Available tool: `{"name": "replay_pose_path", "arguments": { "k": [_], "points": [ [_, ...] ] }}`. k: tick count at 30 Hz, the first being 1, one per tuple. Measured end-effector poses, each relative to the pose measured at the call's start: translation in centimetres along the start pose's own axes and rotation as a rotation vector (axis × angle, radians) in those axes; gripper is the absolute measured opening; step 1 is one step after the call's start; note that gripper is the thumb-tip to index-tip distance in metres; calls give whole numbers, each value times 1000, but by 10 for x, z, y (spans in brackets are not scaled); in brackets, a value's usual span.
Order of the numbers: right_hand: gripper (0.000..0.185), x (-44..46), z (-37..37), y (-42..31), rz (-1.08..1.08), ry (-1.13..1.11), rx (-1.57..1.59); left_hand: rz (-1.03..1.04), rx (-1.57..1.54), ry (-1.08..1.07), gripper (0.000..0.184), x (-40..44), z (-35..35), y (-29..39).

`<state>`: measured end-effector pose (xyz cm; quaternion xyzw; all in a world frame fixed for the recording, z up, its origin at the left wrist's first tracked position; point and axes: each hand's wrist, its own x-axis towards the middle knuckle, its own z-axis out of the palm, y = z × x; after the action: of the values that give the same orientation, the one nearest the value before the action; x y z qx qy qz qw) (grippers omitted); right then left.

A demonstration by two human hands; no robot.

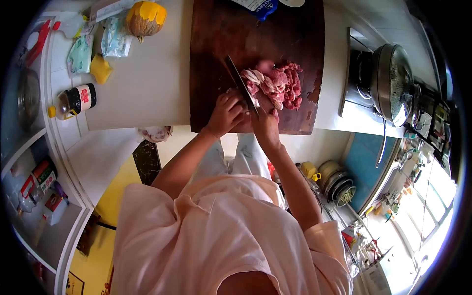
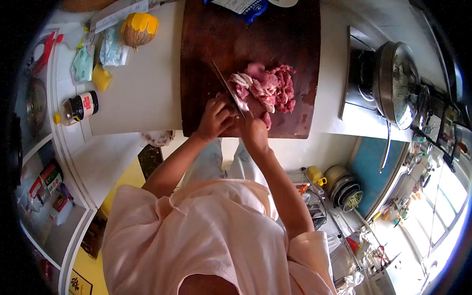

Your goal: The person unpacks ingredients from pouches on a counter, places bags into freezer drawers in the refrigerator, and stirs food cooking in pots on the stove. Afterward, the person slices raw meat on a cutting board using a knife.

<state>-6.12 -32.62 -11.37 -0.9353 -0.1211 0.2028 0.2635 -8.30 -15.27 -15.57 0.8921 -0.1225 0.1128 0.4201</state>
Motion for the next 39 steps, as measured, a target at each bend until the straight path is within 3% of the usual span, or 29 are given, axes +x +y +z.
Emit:
{"name": "replay_pose_path", "arguments": {
  "k": [6, 9, 13, 16, 17, 20, 24, 26, 28, 30, 32, 34, 36, 38, 39],
  "points": [
    [23, 2, -54, 47, 92, -101, -77, 15, 35, 66, 29, 1, 0, 4],
    [24, 8, -96, 23, -87, -87, -158, -50, -10, 75, 27, 6, -19, 34],
    [23, 4, -127, 15, -325, -23, -257, 177, -119, 107, 26, 32, -53, 83],
    [21, 10, -130, 24, -418, -49, -326, 64, -258, -168, 26, 72, -49, 110],
    [20, 13, -131, 29, -429, -72, -348, -21, -326, -354, 25, 82, -45, 109],
    [18, 20, -136, 39, -534, -71, -395, -45, -328, -482, 29, 102, -17, 88],
    [18, 15, -149, 49, -518, -117, -365, -59, -331, -548, 26, 123, 17, 42],
    [19, 2, -161, 64, -523, -115, -334, 50, -400, -528, 25, 137, 19, 25],
    [23, -17, -170, 80, -453, -216, -268, -238, -621, -619, 23, 145, 18, 19],
    [28, -31, -177, 99, -392, -319, -202, -241, -644, -539, 22, 152, 15, 8],
    [25, -39, -168, 124, -368, -368, -181, -372, -821, -383, 22, 155, 2, 13],
    [23, -38, -159, 145, -360, -390, -141, -437, -768, -220, 22, 149, -18, 17],
    [20, -23, -150, 156, -369, -379, -84, -483, -486, 99, 20, 117, -14, 10],
    [18, 2, -147, 151, -321, -347, -52, -601, -147, 132, 28, 84, -22, 19],
    [16, 16, -146, 147, -295, -304, -30, -512, 14, 161, 31, 66, -19, 22]
  ]
}}
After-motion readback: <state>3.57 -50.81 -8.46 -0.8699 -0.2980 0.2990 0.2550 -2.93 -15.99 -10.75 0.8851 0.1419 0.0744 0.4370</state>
